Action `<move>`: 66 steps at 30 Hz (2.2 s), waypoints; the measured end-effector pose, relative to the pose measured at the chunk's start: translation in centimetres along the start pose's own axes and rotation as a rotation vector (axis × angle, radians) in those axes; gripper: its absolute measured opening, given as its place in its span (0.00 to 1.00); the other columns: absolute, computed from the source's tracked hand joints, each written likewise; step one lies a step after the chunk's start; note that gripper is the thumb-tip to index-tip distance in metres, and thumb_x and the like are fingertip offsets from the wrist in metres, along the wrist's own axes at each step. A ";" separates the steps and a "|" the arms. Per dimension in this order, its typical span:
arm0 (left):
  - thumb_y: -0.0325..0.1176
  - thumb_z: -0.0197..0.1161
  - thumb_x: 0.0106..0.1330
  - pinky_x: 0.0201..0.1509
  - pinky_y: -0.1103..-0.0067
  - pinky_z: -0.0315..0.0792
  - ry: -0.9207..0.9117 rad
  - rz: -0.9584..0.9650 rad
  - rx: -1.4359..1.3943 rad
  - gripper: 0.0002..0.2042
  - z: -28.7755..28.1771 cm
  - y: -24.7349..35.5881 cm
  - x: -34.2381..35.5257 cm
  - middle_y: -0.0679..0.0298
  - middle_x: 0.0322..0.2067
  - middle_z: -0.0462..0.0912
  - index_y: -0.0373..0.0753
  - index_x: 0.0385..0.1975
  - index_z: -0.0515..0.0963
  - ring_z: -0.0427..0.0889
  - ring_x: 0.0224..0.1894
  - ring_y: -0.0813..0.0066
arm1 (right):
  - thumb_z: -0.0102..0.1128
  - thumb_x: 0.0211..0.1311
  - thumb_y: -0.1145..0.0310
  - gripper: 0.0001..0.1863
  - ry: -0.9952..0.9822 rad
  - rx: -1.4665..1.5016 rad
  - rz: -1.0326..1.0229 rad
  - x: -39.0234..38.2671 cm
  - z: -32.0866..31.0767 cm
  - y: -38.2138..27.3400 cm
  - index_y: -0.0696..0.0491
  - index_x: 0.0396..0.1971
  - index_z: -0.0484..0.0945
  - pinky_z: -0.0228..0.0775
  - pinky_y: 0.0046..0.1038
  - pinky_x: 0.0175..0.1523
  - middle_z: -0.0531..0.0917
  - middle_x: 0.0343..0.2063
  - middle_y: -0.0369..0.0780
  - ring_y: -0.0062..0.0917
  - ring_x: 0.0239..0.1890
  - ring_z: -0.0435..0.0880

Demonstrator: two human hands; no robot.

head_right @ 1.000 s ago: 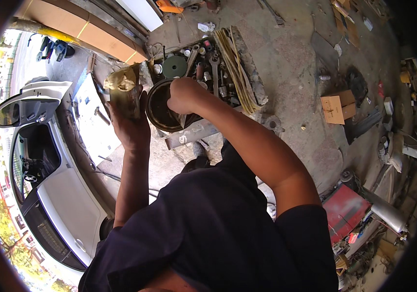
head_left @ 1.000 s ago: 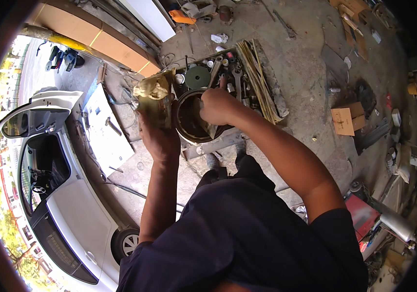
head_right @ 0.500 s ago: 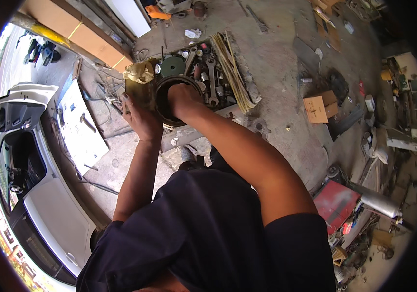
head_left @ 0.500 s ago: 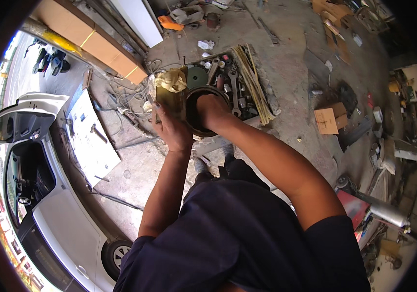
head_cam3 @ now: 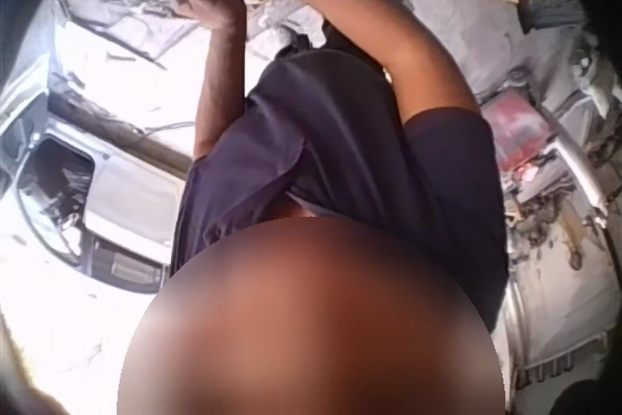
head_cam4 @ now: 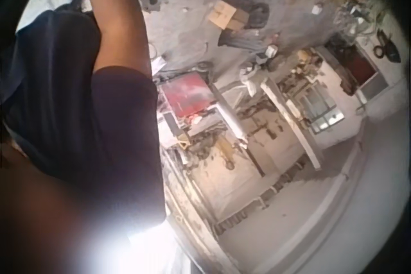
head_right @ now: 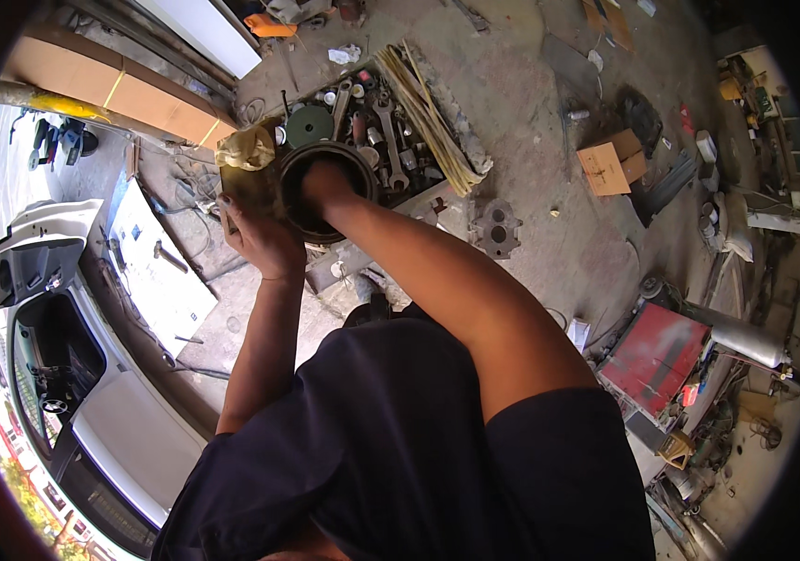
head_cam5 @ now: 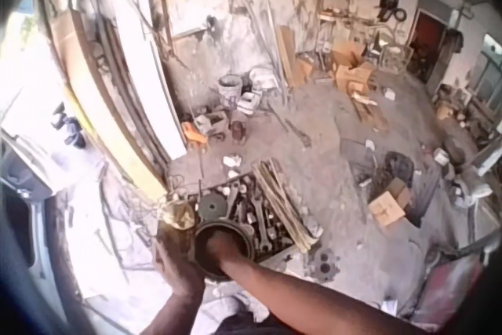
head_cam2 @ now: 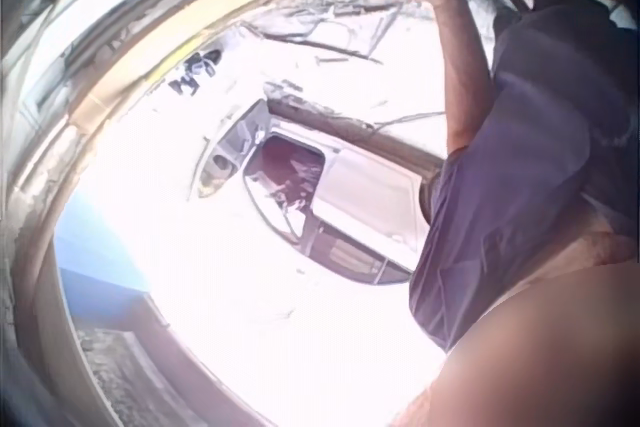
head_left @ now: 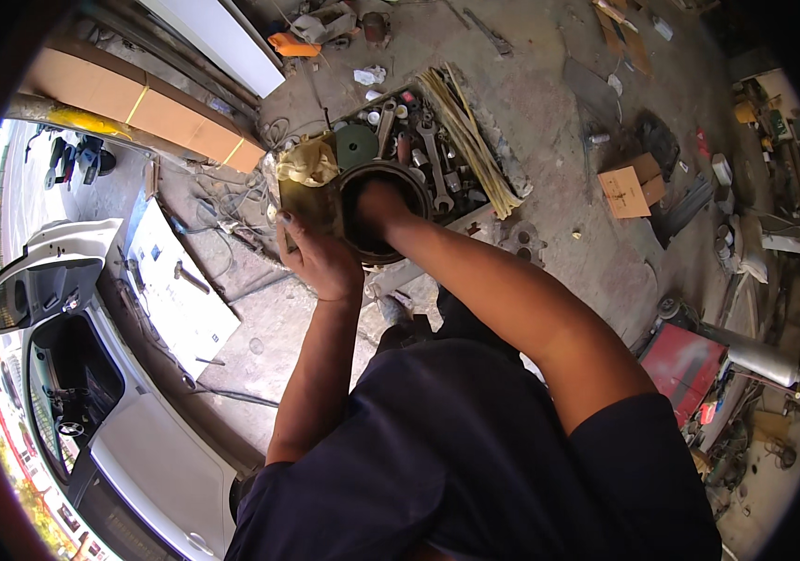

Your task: The person scoops a yellow paste from a can onto a flat board, then uses a smaller tool to spread the paste onto the board. The person walks to a white car and continues spreading the paste on the board near the open driver door.

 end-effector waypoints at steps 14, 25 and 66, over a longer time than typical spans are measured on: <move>0.49 0.50 0.90 0.61 0.71 0.77 0.033 0.060 0.124 0.25 0.1 0.7 -1.1 0.54 0.53 0.84 0.27 0.56 0.77 0.83 0.53 0.68 | 0.62 0.67 0.67 0.17 -0.788 0.470 0.012 1.1 -1.0 -1.3 0.52 0.52 0.91 0.80 0.41 0.63 0.90 0.56 0.49 0.42 0.56 0.90; 0.52 0.51 0.88 0.64 0.68 0.78 0.141 0.016 0.113 0.26 1.3 0.8 -1.4 0.53 0.56 0.84 0.30 0.59 0.78 0.84 0.56 0.65 | 0.55 0.75 0.74 0.23 -0.722 0.593 -0.593 0.6 1.2 -2.1 0.53 0.67 0.82 0.69 0.35 0.77 0.82 0.69 0.48 0.36 0.68 0.83; 0.48 0.52 0.89 0.62 0.72 0.80 0.102 0.107 0.132 0.25 0.4 0.2 -2.0 0.54 0.52 0.88 0.26 0.59 0.80 0.86 0.54 0.68 | 0.53 0.77 0.60 0.21 -0.886 0.053 -0.817 3.1 -6.2 -3.5 0.50 0.60 0.86 0.79 0.38 0.67 0.88 0.63 0.46 0.37 0.64 0.88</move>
Point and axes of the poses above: each hand's wrist, its own x-axis towards the middle knuckle, its own z-axis out of the palm, y = z × x, the point moved 4 cm from there along x, towards the middle knuckle
